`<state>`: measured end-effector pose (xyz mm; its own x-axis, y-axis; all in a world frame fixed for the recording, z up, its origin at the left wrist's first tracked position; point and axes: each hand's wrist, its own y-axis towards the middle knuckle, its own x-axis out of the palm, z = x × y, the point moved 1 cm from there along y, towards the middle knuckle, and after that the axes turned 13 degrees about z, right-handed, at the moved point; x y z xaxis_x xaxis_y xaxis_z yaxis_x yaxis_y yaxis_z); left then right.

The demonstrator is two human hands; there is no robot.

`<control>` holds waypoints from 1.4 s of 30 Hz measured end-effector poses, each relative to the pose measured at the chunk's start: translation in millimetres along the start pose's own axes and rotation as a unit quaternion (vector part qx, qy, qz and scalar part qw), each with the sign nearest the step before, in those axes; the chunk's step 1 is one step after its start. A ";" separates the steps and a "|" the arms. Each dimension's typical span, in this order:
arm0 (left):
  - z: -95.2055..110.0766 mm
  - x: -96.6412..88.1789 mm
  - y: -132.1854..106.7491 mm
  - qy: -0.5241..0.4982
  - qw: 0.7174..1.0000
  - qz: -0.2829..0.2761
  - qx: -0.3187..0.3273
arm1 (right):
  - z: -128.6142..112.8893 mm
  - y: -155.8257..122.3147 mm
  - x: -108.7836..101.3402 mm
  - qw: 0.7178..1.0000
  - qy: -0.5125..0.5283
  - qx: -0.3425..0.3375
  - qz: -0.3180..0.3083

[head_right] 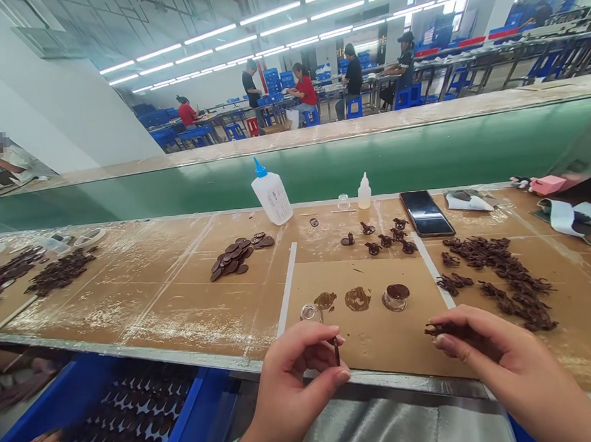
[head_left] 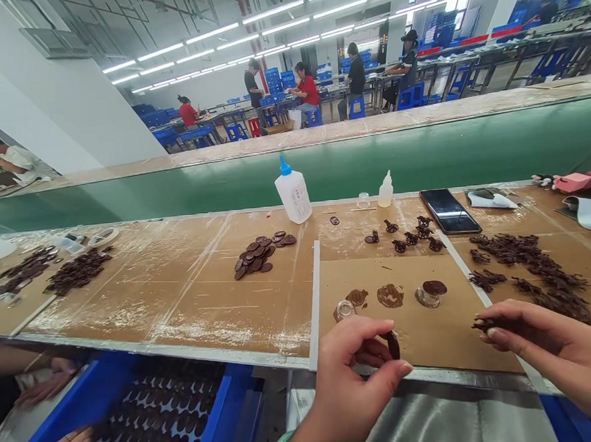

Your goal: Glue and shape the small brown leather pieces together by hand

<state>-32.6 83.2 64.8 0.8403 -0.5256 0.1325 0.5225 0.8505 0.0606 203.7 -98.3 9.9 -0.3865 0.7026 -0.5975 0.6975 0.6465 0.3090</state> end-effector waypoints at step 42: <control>-17.4 -0.1 31.5 -0.218 0.905 -0.289 -0.223 | -149.4 16.0 11.6 0.892 0.193 -0.351 -0.210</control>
<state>-13.7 109.7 49.4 0.3218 -0.7408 0.5897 0.9447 0.2929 -0.1476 120.2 -35.4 118.4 -0.7985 0.3164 -0.5122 -0.0547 0.8091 0.5851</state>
